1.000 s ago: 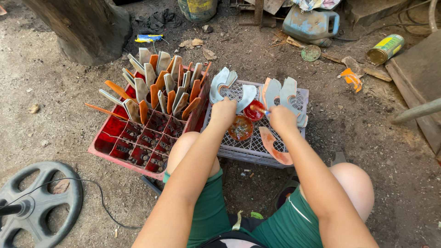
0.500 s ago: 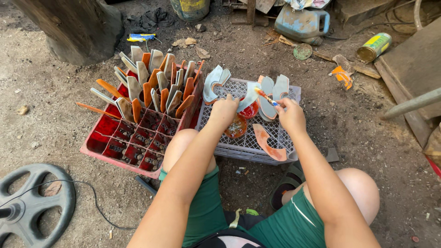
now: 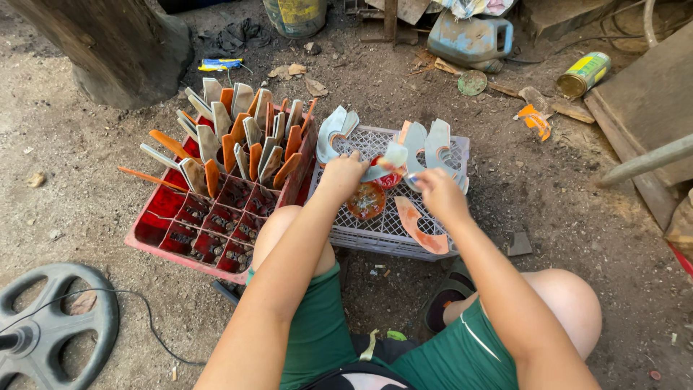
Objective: The person sits on the ground and paints curved wooden parts with orange paint using a brush. They dip the brush into a small container, apply paint to each piece, and place the painted parts into a red crate to dry.
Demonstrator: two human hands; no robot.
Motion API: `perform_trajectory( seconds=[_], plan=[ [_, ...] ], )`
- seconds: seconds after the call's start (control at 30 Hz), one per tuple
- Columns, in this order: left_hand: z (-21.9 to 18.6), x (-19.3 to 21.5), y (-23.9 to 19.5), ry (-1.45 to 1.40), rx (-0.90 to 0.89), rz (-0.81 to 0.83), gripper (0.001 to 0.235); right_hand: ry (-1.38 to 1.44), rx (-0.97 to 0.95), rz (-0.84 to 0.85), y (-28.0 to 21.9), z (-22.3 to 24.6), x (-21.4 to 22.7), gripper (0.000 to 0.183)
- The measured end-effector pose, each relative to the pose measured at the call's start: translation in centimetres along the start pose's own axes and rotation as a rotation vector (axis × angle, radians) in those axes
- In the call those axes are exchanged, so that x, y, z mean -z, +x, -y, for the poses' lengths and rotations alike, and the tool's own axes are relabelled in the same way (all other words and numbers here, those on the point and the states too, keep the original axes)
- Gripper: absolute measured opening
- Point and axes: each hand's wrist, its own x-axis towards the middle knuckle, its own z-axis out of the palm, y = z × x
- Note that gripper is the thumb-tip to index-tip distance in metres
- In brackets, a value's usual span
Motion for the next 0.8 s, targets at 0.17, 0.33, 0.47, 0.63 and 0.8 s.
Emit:
perform_trajectory(
  seconds=[0.17, 0.33, 0.47, 0.63, 0.8],
  plan=[
    [-0.2, -0.5, -0.1, 0.019, -0.015, -0.002, 0.028, 0.041, 0.009, -0.057, 0.5, -1.9, -0.1, 0.017],
    [0.5, 0.4, -0.3, -0.025, -0.035, 0.056, 0.041, 0.086, -0.046, 0.057, 1.3, -3.1, -0.1, 0.019],
    [0.7, 0.9, -0.6, -0.023, -0.053, 0.002, 0.036, 0.248, -0.214, 0.039, 1.5, -3.4, -0.4, 0.02],
    [1.0, 1.4, -0.6, 0.009, -0.088, -0.029, 0.038, 0.302, -0.326, 0.173, 2.0, -4.5, -0.8, 0.02],
    [1.0, 1.6, -0.7, -0.111, 0.027, 0.01, 0.047, 0.436, -0.319, 0.21, 2.2, -6.0, -1.3, 0.019]
  ],
)
